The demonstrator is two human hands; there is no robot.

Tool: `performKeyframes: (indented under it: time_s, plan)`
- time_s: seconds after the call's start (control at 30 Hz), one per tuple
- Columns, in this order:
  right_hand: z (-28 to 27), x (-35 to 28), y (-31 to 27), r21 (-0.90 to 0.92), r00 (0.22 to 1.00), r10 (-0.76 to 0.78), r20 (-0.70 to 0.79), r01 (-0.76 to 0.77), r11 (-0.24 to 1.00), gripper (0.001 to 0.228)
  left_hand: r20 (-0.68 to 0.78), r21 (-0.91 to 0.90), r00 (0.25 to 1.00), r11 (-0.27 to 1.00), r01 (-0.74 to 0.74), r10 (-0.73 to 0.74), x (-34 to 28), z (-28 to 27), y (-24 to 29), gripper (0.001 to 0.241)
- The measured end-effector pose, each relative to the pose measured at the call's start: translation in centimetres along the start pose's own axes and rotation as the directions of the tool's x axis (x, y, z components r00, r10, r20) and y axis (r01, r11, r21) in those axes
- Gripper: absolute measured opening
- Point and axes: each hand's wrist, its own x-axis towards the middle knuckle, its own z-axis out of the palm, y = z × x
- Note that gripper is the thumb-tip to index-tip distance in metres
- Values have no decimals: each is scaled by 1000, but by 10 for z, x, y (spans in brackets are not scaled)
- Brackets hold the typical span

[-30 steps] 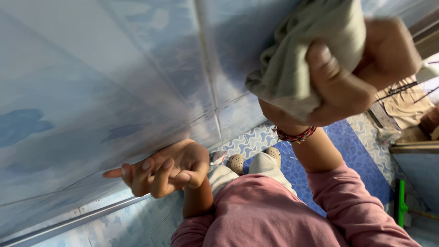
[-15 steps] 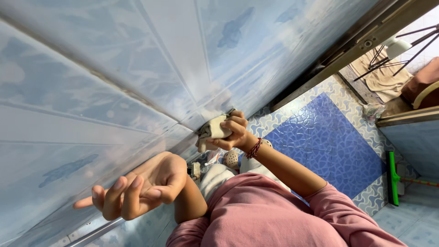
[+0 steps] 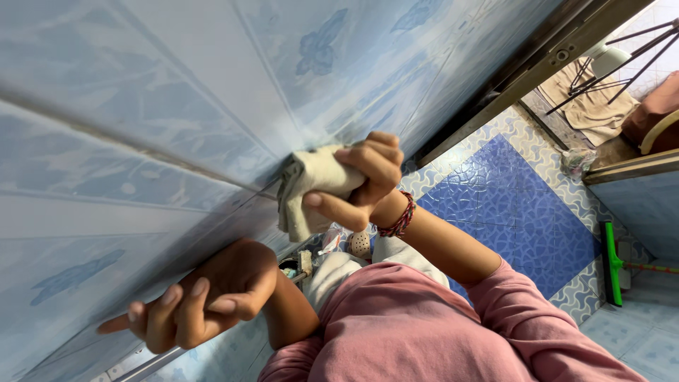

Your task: The person wipes the blue-patterned wall tiles using a cloth while sitting on a small stool.

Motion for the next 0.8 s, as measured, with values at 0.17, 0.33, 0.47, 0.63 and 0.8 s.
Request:
performKeyframes:
  time_s: [0.17,0.33,0.47,0.63,0.8]
  plan:
    - [-17,-4,3,56,975,214,68,-218,974,55,-134,-16,991,1000,22,-24,2,5,2,24]
    - [-30,-56,11,-152,905,424,37,-414,898,62,-1,125,1000,992,23,-23,0,-6,6,29]
    - [-42,-109,29,-481,798,602,10,-524,703,69,29,146,999,989,-33,29,-3,-9,3,31]
    - [-49,-133,25,-115,466,876,-125,-884,454,53,-2,126,1000,992,-8,9,-4,-2,12,27]
    - [-45,-83,7,373,9,985,-173,-925,74,52,-30,-17,999,999,-44,44,-8,24,40,28]
